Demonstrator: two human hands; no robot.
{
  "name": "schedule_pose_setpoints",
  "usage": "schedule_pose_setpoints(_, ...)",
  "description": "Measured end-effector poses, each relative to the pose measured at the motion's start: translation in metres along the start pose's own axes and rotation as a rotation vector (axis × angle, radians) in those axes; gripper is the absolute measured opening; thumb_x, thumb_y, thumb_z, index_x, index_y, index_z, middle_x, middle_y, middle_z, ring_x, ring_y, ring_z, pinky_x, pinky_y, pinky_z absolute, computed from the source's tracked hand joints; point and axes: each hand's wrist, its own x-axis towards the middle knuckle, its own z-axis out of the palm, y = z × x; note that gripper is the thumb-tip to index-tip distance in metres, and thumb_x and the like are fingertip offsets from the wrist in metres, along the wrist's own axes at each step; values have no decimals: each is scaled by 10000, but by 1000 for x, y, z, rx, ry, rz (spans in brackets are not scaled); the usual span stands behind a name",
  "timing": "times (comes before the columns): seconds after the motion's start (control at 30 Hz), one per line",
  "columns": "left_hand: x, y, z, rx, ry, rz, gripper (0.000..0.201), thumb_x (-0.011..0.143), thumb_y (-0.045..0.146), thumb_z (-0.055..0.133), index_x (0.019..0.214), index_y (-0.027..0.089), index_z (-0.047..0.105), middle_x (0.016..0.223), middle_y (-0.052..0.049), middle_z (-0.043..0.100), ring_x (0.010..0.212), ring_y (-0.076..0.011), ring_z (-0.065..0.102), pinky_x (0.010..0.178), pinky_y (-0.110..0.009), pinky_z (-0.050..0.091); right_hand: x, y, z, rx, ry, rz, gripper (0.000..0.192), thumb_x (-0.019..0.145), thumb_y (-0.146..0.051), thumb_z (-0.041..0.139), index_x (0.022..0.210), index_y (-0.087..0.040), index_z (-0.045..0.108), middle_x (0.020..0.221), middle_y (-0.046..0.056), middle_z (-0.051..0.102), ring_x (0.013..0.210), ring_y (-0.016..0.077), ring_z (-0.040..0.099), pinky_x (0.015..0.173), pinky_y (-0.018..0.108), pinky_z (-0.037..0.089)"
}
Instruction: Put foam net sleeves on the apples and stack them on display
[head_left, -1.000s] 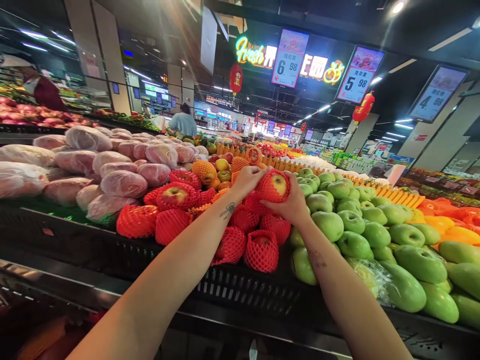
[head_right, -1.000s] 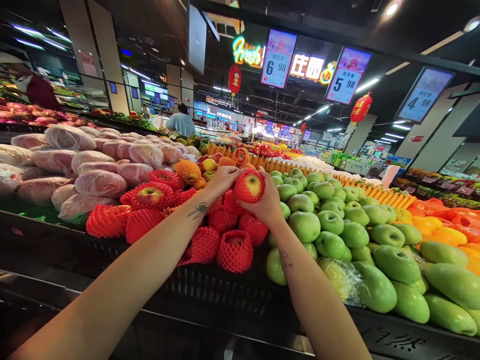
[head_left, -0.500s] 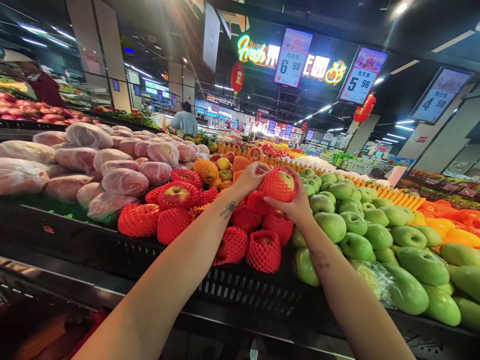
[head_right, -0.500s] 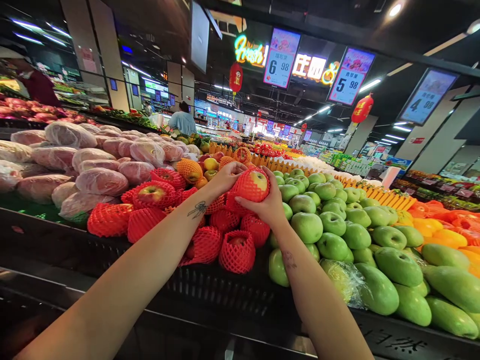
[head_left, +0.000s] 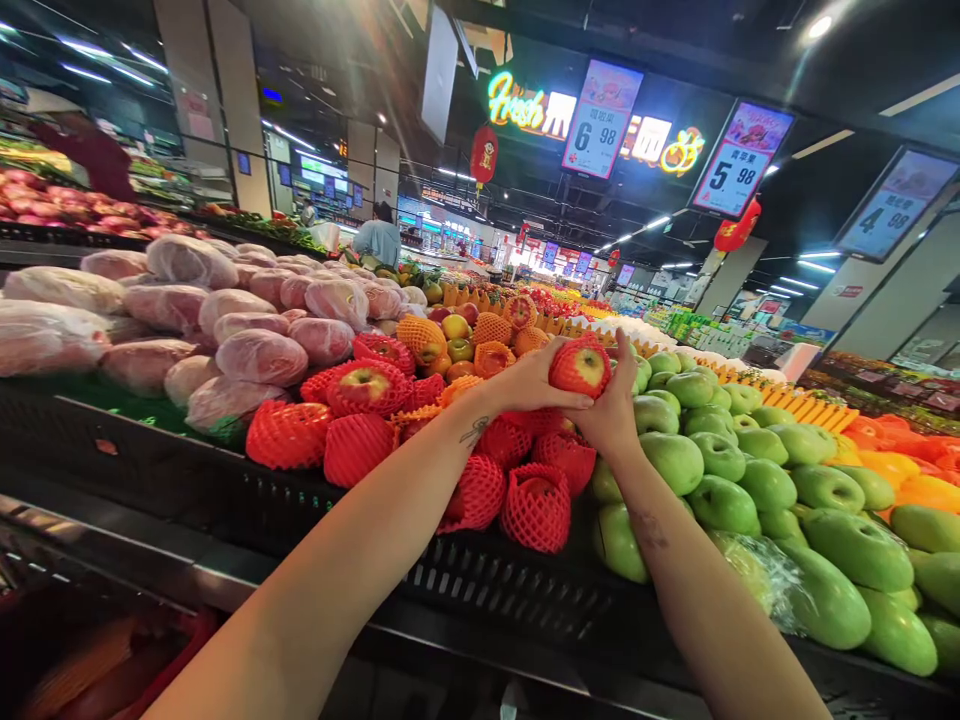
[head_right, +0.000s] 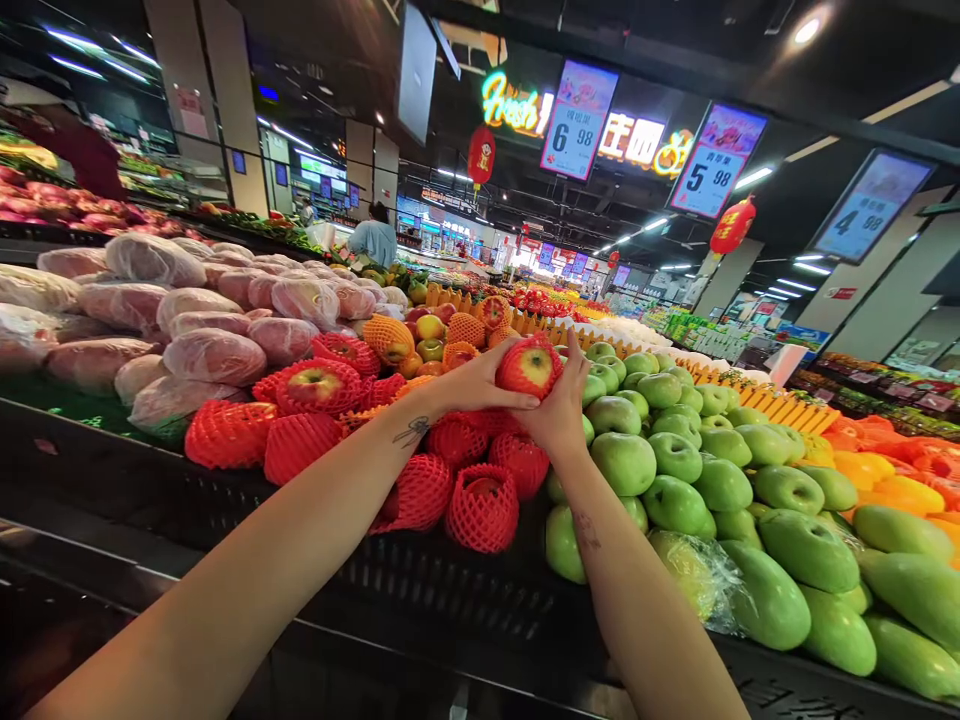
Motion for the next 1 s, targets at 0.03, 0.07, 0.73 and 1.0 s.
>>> schedule_pose_setpoints(0.03,1,0,0,-7,28,-7,878,657,311,907,1423,139,516,1346,-173,665,1227,-332,647,1119,-525,487,0,-2,0,21,-16,-5,1103,663,-473,827,1573,-230,253,1463,170,430,1325,359,486,1174,651,405)
schedule_pose_setpoints(0.07,2,0,0,-15,73,-17,833,650,295,911,1384,141,549,1312,-161,680,1192,-324,662,1095,-513,505,1,-4,-2,58,-34,10,1142,669,-495,834,1593,-253,208,1498,169,394,1337,358,482,1156,640,438)
schedule_pose_setpoints(0.73,-10,-6,-66,613,653,-738,1087,689,412,855,1564,87,298,1455,-352,551,1314,-527,578,1070,-625,473,9,-24,-14,253,-124,215,1185,724,-534,838,1638,-379,101,1629,150,267,1064,264,670,696,395,657)
schedule_pose_setpoints(1.0,-3,-17,-59,663,269,-806,990,728,657,722,1486,64,493,1529,-341,528,1394,-493,547,1126,-563,445,8,-22,-13,243,-87,207,1092,757,-511,807,1628,-362,165,1575,158,344,1014,240,680,684,383,648)
